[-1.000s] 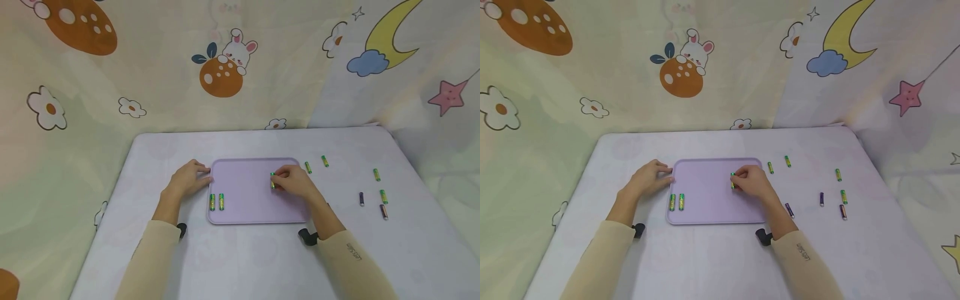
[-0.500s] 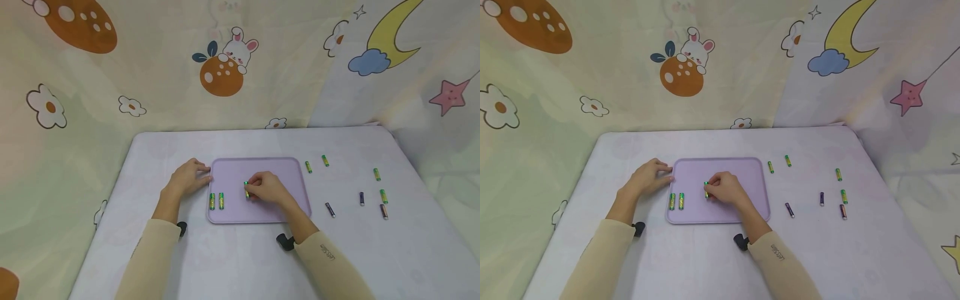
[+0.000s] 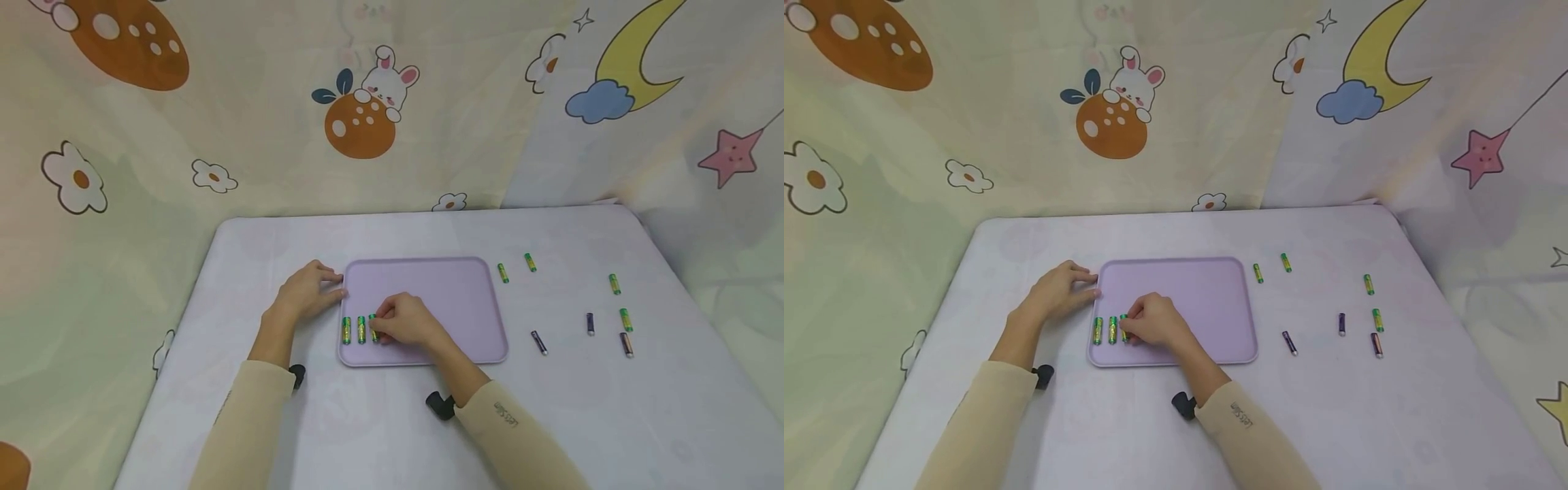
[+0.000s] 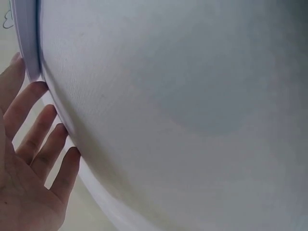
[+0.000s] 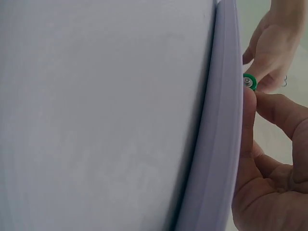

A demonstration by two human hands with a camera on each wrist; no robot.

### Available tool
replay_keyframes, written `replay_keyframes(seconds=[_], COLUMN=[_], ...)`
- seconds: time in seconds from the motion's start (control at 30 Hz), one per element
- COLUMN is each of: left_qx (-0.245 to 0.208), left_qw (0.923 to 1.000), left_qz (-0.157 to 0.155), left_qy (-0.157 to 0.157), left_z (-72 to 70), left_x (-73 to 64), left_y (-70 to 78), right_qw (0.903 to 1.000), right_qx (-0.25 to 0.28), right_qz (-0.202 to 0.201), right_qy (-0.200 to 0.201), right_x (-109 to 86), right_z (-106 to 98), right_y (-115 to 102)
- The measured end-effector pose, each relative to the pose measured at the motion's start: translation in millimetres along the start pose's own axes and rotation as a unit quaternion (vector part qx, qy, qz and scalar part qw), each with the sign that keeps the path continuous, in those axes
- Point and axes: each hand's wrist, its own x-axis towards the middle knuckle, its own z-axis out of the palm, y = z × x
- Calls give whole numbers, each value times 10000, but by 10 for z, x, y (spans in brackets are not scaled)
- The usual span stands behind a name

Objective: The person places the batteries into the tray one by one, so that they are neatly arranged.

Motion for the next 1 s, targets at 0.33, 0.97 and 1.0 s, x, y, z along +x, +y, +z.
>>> replay_keyframes(seconds=[0.33, 0.97, 1.0], left_qx=[-19, 89, 100], left_qw=[10000, 9999, 9999], left_qz=[47, 84, 88], left_qy=[-12, 9, 4], left_z=[-4, -12, -8], left_x=[-2, -10, -6], left_y=[20, 16, 22], right_qw=[9998, 9994, 9994], right_qx=[-10, 115, 106], right_qz=[169, 110, 86], right_qy=[46, 302, 323], right_x=[13, -277, -293], right_z=[65, -285, -319], right_y=[-4, 187, 213])
